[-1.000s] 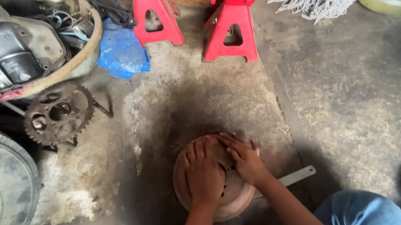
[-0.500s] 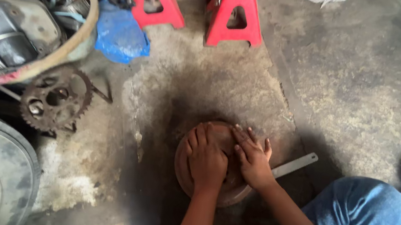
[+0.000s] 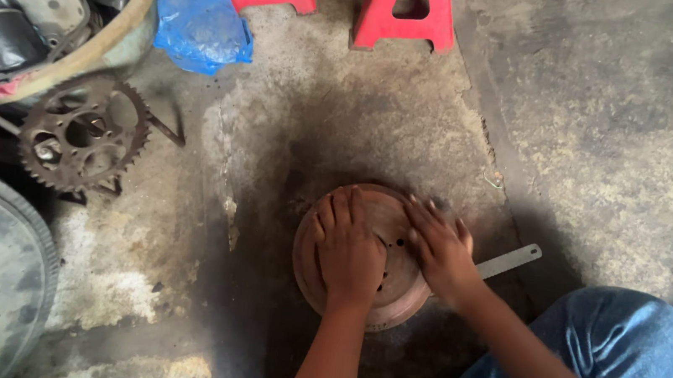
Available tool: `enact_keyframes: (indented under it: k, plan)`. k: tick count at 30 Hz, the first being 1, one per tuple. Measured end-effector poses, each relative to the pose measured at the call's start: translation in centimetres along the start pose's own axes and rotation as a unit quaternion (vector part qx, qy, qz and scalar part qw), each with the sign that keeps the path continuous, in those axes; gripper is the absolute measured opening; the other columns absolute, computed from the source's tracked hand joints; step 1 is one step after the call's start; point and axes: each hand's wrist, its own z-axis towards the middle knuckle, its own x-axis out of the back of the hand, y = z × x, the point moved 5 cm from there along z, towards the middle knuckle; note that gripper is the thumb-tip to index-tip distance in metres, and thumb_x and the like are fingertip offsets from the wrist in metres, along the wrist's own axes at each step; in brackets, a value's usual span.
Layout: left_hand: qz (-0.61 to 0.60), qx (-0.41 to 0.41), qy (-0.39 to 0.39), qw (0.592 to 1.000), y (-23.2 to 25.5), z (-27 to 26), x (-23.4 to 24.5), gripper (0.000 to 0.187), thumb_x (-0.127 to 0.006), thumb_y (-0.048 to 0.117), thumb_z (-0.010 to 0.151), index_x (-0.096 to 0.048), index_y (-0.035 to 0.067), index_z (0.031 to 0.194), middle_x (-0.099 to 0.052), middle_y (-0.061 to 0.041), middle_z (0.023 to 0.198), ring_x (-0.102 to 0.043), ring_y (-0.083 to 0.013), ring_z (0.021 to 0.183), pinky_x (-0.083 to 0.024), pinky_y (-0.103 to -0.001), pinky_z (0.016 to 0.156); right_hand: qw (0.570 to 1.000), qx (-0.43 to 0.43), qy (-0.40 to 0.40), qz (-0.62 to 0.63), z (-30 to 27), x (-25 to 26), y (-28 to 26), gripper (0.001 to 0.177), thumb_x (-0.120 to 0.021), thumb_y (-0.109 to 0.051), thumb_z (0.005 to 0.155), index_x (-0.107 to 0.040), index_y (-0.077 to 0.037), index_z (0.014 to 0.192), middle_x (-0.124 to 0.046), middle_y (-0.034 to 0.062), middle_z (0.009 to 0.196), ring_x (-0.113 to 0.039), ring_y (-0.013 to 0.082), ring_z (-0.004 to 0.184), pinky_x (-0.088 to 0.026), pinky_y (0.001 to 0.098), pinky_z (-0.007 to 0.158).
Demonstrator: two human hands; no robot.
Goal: The person scrubs a circular metal part with a green abrasive pad while sitting on the floor. They rotate the part to clean different sections, including the edges and the central hub area.
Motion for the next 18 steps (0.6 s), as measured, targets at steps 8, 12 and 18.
enact_keyframes:
  k: [8,12,18]
  plan:
    - [0.001,0.003,0.026,1.000,0.1,0.2,0.4,0.069,-0.065,0.015,0.088,-0.041,0.005,0.152,-0.046,-0.018,0.150,-0.038,-0.0363,0.141,-0.028,-0.053,0.115,0.998,-0.038,0.009,0.045,-0.8,0.1,1.0,0.050,-0.040,-0.034,0.106,-0.042,-0.023,0.156,-0.035,-0.0020,0.167,-0.024,0.0238,0.157,-0.010,0.0571,0.121]
    - [-0.032,0.027,-0.014,0.999,-0.1,0.0,0.4,0.074,-0.067,0.016,0.085,-0.039,0.006,0.152,-0.045,-0.015,0.152,-0.037,-0.0350,0.143,-0.027,-0.052,0.118,0.999,-0.024,0.013,0.043,2.8,-0.4,-1.4,0.049,-0.040,-0.033,0.108,-0.043,-0.022,0.156,-0.037,-0.0017,0.167,-0.024,0.0237,0.158,-0.009,0.0593,0.122]
    - [-0.009,0.008,-0.020,1.000,-0.2,0.4,-0.5,0.077,-0.068,0.019,0.085,-0.036,0.005,0.154,-0.041,-0.019,0.153,-0.034,-0.0391,0.141,-0.026,-0.055,0.116,0.997,-0.065,0.029,0.003,-6.4,-0.2,-0.2,0.057,-0.042,-0.035,0.104,-0.036,-0.022,0.158,-0.038,0.0048,0.164,-0.026,0.0266,0.153,-0.012,0.0597,0.117]
